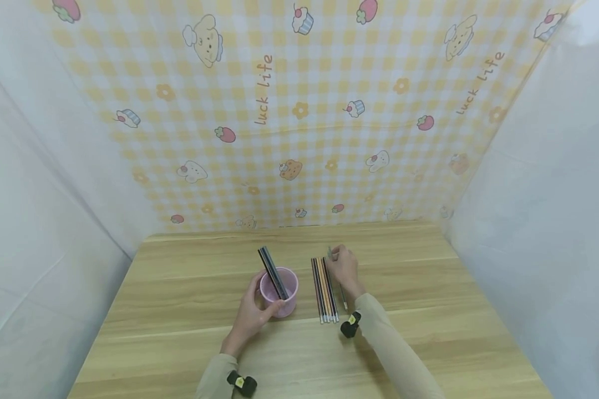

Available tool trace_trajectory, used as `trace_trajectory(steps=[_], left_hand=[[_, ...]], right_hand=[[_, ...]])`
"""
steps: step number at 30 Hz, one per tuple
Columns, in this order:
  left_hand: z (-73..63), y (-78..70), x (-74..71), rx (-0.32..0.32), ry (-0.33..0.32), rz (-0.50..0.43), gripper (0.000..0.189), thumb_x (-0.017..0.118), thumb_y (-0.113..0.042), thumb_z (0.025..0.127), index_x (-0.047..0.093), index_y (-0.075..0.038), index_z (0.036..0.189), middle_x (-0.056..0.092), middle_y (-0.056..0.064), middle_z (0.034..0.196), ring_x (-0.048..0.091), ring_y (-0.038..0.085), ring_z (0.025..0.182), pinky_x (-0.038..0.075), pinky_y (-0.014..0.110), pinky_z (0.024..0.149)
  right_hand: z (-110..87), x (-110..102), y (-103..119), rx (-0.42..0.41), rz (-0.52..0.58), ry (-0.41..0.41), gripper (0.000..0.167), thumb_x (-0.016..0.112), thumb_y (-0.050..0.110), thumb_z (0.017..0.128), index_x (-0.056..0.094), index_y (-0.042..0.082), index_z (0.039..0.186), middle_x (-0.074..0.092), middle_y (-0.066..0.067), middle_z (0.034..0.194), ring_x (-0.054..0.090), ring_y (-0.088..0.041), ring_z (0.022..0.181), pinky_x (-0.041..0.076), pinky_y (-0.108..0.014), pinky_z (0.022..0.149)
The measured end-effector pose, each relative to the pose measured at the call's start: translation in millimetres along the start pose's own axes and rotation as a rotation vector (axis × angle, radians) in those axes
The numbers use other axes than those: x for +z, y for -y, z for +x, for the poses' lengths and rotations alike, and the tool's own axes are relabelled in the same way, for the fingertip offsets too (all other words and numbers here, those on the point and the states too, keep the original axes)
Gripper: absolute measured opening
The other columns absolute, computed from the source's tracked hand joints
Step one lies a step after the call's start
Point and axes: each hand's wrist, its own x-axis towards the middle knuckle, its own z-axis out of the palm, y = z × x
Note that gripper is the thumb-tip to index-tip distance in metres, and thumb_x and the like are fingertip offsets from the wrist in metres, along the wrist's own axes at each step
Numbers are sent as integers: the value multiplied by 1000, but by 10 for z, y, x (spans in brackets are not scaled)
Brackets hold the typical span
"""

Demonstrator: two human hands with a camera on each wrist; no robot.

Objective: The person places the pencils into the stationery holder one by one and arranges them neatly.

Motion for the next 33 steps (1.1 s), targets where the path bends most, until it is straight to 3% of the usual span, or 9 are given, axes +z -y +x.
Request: trace_trajectory(steps=[7, 12, 16, 21, 26, 33], left_hand=[[-15, -307, -48, 18, 15, -3, 78, 82, -6, 81, 42, 5, 147, 56, 25, 141, 54, 43, 128, 44, 64, 107], [-17, -356, -70, 9, 23, 0, 77, 82, -6, 81, 43, 5, 147, 57, 24, 140, 55, 42, 127, 45, 62, 107], [-14, -316, -68, 1, 27, -7, 79, 82, -7, 81, 41, 4, 148, 56, 23, 141, 54, 42, 127, 44, 62, 108], [-2, -111, -22, 21, 10, 5, 82, 82, -4, 80, 39, 1, 150, 55, 25, 142, 53, 43, 128, 43, 63, 108], [12, 44, -11, 35, -1, 28, 82, 84, -8, 80, 42, -8, 150, 57, 16, 142, 56, 35, 127, 48, 53, 108], [5, 80, -28, 30, 1, -8, 79, 85, -15, 81, 45, -16, 149, 58, 8, 143, 56, 28, 128, 49, 42, 109]], right_hand=[[31, -81, 156, -2, 91, -60, 28, 65, 8, 87, 66, -3, 113, 70, -16, 95, 67, -26, 79, 59, -35, 67], [43, -145, 285, -49, 142, -100, 30, 63, 6, 85, 66, -4, 113, 71, -16, 93, 68, -26, 76, 60, -34, 64], [41, -208, 414, -62, 172, -122, 32, 64, 8, 85, 65, -2, 115, 70, -15, 96, 70, -28, 83, 62, -37, 70], [40, -292, 601, -101, 216, -145, 34, 66, 9, 85, 64, -1, 117, 70, -16, 98, 70, -32, 89, 61, -43, 80], [19, -350, 797, -153, 267, -169, 33, 67, 8, 84, 63, 0, 116, 69, -14, 97, 68, -27, 85, 61, -38, 78], [-87, -447, 1142, -290, 321, -184, 36, 66, 0, 82, 62, -1, 118, 67, -15, 96, 68, -26, 81, 61, -30, 72]])
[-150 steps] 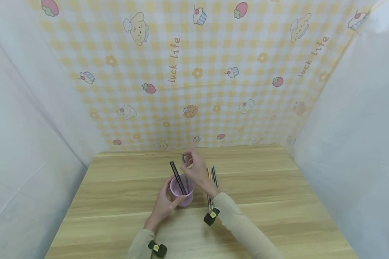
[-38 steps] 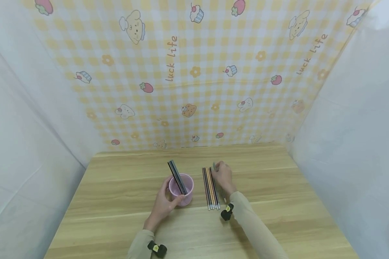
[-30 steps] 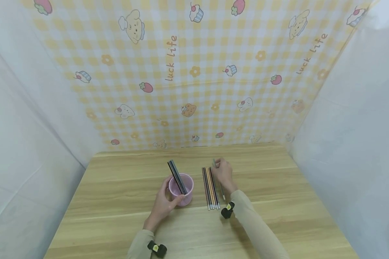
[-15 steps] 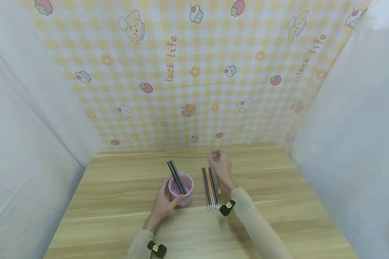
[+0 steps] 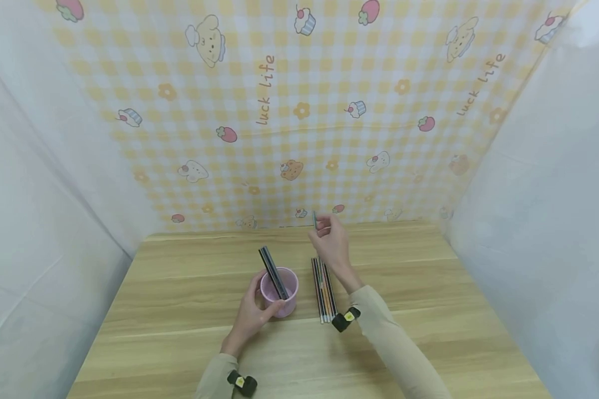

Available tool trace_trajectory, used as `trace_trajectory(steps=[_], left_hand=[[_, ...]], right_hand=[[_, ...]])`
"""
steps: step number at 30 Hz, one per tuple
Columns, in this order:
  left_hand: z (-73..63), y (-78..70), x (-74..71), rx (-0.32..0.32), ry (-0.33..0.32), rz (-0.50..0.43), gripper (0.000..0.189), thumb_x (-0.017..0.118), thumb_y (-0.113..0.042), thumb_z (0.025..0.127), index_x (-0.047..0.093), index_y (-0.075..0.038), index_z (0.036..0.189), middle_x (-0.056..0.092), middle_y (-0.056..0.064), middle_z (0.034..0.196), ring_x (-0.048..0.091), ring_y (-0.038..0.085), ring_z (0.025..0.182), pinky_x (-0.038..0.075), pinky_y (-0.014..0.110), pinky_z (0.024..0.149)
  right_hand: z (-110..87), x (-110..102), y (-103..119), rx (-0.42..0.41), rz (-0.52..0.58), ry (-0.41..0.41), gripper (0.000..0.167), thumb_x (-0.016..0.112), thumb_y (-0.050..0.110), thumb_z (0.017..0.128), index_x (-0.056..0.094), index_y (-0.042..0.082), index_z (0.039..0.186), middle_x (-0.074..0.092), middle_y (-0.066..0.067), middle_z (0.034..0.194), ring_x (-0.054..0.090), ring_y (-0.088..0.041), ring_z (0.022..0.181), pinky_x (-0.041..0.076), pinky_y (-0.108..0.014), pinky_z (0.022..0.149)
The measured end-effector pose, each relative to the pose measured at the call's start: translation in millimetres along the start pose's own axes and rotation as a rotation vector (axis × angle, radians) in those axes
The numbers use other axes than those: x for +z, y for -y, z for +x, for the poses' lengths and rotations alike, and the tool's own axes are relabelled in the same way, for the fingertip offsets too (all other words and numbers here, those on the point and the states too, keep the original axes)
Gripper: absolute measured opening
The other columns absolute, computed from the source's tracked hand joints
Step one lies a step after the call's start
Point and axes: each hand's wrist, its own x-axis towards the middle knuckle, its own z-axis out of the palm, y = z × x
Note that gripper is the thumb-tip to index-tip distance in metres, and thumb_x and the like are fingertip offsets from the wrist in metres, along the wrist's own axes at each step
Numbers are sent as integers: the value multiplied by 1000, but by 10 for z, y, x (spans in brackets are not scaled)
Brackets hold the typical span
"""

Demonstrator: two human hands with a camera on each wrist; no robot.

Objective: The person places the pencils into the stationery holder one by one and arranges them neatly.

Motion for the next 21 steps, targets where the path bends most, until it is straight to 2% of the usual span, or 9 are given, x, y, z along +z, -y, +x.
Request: trace_trajectory(steps=[7, 11, 18, 21], left_hand=[[6, 2, 10, 5, 2, -7, 79, 85, -14, 81, 45, -14, 149, 58, 11, 143, 55, 32, 129, 48, 49, 109], [7, -2, 7, -15, 7, -1, 80, 84, -16, 82, 43, -16, 150, 57, 8, 144, 55, 29, 130, 48, 41, 110], [9, -1, 8, -28, 10, 7, 81, 84, -18, 82, 42, -17, 151, 56, 7, 145, 54, 25, 130, 48, 33, 108], [14, -1, 9, -20, 6, 10, 81, 85, -17, 81, 42, -16, 151, 56, 7, 145, 55, 26, 130, 49, 34, 107]], right_hand=[[20, 57, 311, -130, 125, -26, 35, 64, -7, 79, 61, -3, 113, 66, -18, 93, 68, -29, 76, 59, -20, 62], [23, 126, 402, -172, 190, -12, 37, 64, -12, 79, 59, -5, 115, 65, -21, 94, 67, -32, 77, 57, -16, 60], [-65, 293, 444, -199, 247, 21, 38, 65, -14, 81, 57, -7, 118, 64, -25, 99, 67, -36, 81, 62, -28, 60], [-146, 368, 431, -208, 236, 49, 36, 64, -12, 82, 56, -4, 117, 63, -20, 98, 67, -30, 81, 62, -25, 62]])
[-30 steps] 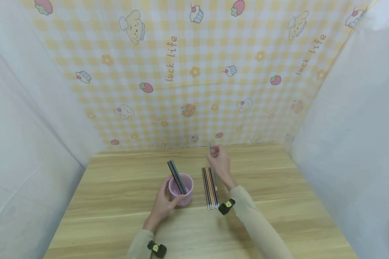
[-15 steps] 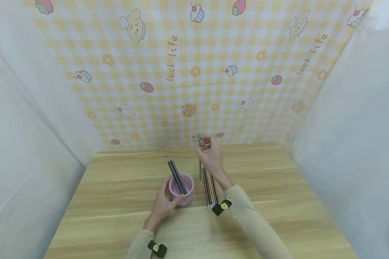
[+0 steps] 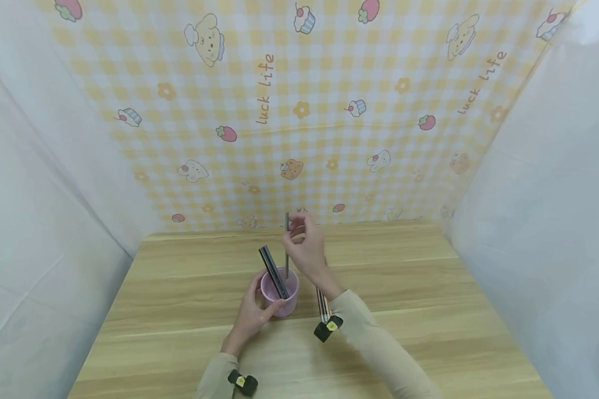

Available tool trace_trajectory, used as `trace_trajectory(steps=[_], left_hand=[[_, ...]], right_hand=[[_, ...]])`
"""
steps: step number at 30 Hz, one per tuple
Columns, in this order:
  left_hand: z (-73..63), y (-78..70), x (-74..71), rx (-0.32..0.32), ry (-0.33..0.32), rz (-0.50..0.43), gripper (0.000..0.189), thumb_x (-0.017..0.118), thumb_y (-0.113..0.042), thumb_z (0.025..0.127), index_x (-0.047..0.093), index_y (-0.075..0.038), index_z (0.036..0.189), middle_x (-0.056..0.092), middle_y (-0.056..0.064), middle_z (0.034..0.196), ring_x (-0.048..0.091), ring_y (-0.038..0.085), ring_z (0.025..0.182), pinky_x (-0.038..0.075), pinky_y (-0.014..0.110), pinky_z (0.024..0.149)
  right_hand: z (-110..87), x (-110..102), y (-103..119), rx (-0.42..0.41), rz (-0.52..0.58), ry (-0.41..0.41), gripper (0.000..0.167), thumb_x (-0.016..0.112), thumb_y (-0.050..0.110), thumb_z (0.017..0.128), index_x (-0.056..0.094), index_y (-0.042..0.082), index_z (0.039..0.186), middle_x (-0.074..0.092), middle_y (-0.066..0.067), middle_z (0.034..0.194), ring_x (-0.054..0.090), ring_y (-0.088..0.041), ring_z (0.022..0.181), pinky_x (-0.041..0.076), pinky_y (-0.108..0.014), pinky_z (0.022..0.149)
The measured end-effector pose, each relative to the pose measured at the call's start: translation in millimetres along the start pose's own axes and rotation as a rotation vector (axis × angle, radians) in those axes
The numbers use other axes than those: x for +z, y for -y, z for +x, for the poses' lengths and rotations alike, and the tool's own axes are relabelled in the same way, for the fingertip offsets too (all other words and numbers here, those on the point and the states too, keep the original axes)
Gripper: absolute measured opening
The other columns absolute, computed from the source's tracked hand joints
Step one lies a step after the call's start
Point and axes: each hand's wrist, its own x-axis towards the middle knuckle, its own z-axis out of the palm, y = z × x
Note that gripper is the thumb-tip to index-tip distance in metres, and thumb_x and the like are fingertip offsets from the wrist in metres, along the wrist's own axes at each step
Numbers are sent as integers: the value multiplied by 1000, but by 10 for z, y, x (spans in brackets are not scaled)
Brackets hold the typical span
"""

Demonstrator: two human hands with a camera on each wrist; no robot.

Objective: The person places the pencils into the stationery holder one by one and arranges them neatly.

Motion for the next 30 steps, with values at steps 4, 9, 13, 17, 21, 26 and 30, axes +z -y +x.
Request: trace_trajectory(steps=[4, 9, 13, 17, 21, 26, 30], left_hand=[[4, -120, -20, -7, 6, 9, 80, 84, -15, 82, 42, -11, 151, 56, 11, 145, 55, 29, 130, 50, 45, 107], [6, -147, -9, -14, 8, 3, 82, 83, -8, 82, 40, -3, 151, 54, 19, 146, 53, 38, 131, 46, 62, 106], [5, -4, 11, -1, -5, 4, 82, 84, -10, 81, 41, -12, 151, 55, 13, 146, 55, 33, 130, 48, 58, 106], [3, 3, 3, 4, 1, 9, 82, 85, -15, 82, 42, -18, 151, 56, 8, 146, 55, 28, 130, 49, 53, 107], [5, -12, 1, 11, 2, 6, 81, 84, -18, 82, 42, -19, 151, 55, 8, 147, 54, 28, 131, 48, 53, 108], [8, -17, 0, 15, -3, 17, 80, 84, -18, 83, 42, -16, 151, 56, 10, 146, 55, 29, 130, 50, 49, 107], [9, -18, 0, 11, -6, 18, 81, 84, -18, 82, 42, -15, 151, 56, 11, 145, 56, 30, 130, 50, 46, 107]], right_hand=[[-99, 76, 10, 3, -16, 40, 34, 63, -11, 82, 56, -5, 115, 64, -19, 95, 68, -29, 79, 62, -25, 62], [-193, 163, -111, -2, -14, 43, 35, 64, -11, 80, 57, -4, 114, 65, -19, 92, 69, -30, 77, 62, -27, 61], [-247, 189, -174, 21, -21, 53, 36, 64, -11, 80, 58, -3, 115, 65, -19, 92, 69, -31, 78, 62, -24, 62], [-280, 189, -248, 49, -40, 60, 35, 64, -9, 80, 59, -2, 114, 65, -18, 92, 69, -30, 78, 61, -21, 63], [-318, 180, -321, 54, -71, 68, 35, 64, -8, 79, 58, -3, 113, 65, -17, 92, 69, -28, 77, 60, -19, 62], [-380, 176, -388, 93, -96, 93, 36, 65, -9, 80, 57, -4, 115, 65, -17, 92, 69, -29, 77, 59, -18, 62], [-411, 177, -414, 134, -119, 106, 35, 64, -7, 82, 56, -4, 116, 64, -15, 93, 69, -28, 80, 59, -17, 64]])
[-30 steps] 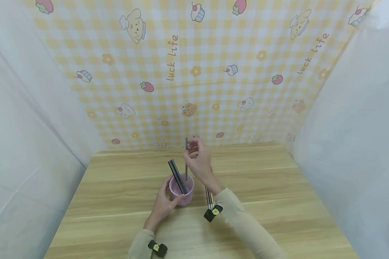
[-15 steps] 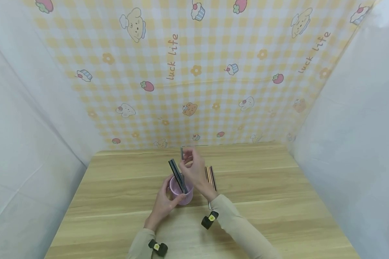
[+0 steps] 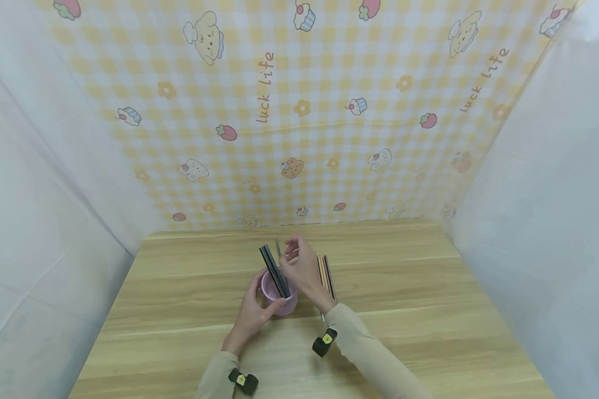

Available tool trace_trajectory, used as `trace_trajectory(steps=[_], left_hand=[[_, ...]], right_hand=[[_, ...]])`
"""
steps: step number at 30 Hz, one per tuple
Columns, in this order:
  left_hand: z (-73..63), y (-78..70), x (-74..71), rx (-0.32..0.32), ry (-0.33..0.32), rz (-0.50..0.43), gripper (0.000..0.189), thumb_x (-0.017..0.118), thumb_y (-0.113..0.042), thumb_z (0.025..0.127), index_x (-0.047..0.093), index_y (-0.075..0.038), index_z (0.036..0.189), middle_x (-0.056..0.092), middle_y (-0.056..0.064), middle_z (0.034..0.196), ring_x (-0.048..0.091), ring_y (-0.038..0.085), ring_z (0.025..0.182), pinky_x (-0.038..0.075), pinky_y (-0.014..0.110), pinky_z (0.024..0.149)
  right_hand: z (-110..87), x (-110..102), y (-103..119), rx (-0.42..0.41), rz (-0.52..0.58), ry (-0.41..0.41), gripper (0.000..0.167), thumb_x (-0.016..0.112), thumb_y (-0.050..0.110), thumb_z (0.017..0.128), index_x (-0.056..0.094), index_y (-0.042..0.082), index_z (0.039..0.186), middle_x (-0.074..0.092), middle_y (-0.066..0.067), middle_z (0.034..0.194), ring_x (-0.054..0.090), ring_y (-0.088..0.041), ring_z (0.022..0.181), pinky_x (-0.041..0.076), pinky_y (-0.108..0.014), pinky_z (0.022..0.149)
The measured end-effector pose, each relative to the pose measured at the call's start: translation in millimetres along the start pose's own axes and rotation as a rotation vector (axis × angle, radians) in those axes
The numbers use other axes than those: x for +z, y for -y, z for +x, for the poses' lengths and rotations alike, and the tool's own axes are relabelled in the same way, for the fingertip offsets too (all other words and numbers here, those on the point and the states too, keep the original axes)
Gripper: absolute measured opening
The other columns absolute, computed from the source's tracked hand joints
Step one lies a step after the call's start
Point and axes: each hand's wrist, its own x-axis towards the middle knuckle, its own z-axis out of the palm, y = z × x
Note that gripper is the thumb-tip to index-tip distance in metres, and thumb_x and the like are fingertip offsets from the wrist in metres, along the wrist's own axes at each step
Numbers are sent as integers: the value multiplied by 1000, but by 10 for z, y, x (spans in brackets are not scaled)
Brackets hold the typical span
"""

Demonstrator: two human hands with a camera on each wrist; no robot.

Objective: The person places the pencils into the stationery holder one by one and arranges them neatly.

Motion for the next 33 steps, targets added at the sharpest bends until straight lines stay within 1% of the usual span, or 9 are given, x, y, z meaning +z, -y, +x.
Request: trace_trajectory(steps=[3, 7, 13, 15, 17, 22, 28, 30, 33], left_hand=[[3, 0, 2, -10, 0, -7, 81, 85, -18, 82, 42, -16, 151, 56, 10, 145, 56, 29, 130, 49, 47, 109], [6, 4, 7, -4, -3, -11, 80, 85, -16, 82, 43, -15, 150, 57, 10, 145, 56, 30, 130, 49, 52, 108], [15, 5, 22, 11, -20, -4, 81, 84, -7, 80, 43, -5, 149, 57, 19, 143, 56, 37, 130, 47, 58, 107], [15, -28, 22, 14, -20, 1, 81, 83, -5, 79, 42, 0, 149, 56, 22, 143, 55, 40, 129, 47, 60, 107], [12, -129, 3, 26, -14, 7, 80, 83, -5, 80, 41, 4, 148, 56, 25, 142, 56, 42, 128, 48, 58, 107], [1, -353, -49, 32, 0, -10, 78, 83, -5, 80, 43, 9, 145, 57, 26, 140, 57, 42, 126, 50, 51, 107], [-13, -373, -50, 13, -2, -35, 78, 83, -5, 80, 43, 8, 146, 56, 26, 140, 55, 42, 128, 48, 52, 109], [-15, -370, -50, 9, 0, -38, 78, 83, -6, 80, 43, 7, 146, 56, 26, 141, 55, 41, 128, 47, 54, 110], [-14, -368, -50, 11, 2, -35, 79, 83, -6, 80, 43, 7, 146, 56, 25, 141, 55, 40, 129, 47, 54, 110]], right_hand=[[0, -12, -12, 18, -1, -9, 34, 64, -6, 83, 57, -4, 116, 64, -15, 94, 68, -26, 81, 59, -19, 65], [20, -48, -55, 24, 4, -33, 32, 63, -6, 84, 58, -1, 115, 64, -13, 93, 67, -23, 80, 60, -20, 65], [89, -164, -147, 51, -21, -95, 28, 61, -4, 85, 60, -1, 113, 66, -13, 93, 67, -23, 79, 59, -21, 64], [115, -219, -175, 88, -28, -113, 28, 61, -2, 85, 60, 0, 113, 66, -13, 94, 66, -23, 80, 59, -21, 64], [143, -275, -212, 109, -26, -129, 28, 61, -2, 85, 60, 1, 113, 66, -13, 95, 66, -24, 80, 58, -21, 64], [201, -419, -271, 139, -31, -144, 29, 60, -3, 86, 59, 2, 115, 65, -15, 98, 67, -26, 83, 59, -24, 65], [231, -533, -347, 217, -42, -139, 33, 61, -2, 87, 58, 2, 119, 65, -14, 102, 66, -27, 89, 60, -33, 75], [236, -553, -384, 248, -46, -140, 34, 62, -1, 87, 59, 3, 120, 65, -14, 104, 66, -28, 91, 60, -36, 78], [241, -576, -464, 283, -64, -148, 34, 62, 0, 87, 59, 6, 120, 65, -13, 105, 66, -29, 93, 60, -39, 80]])
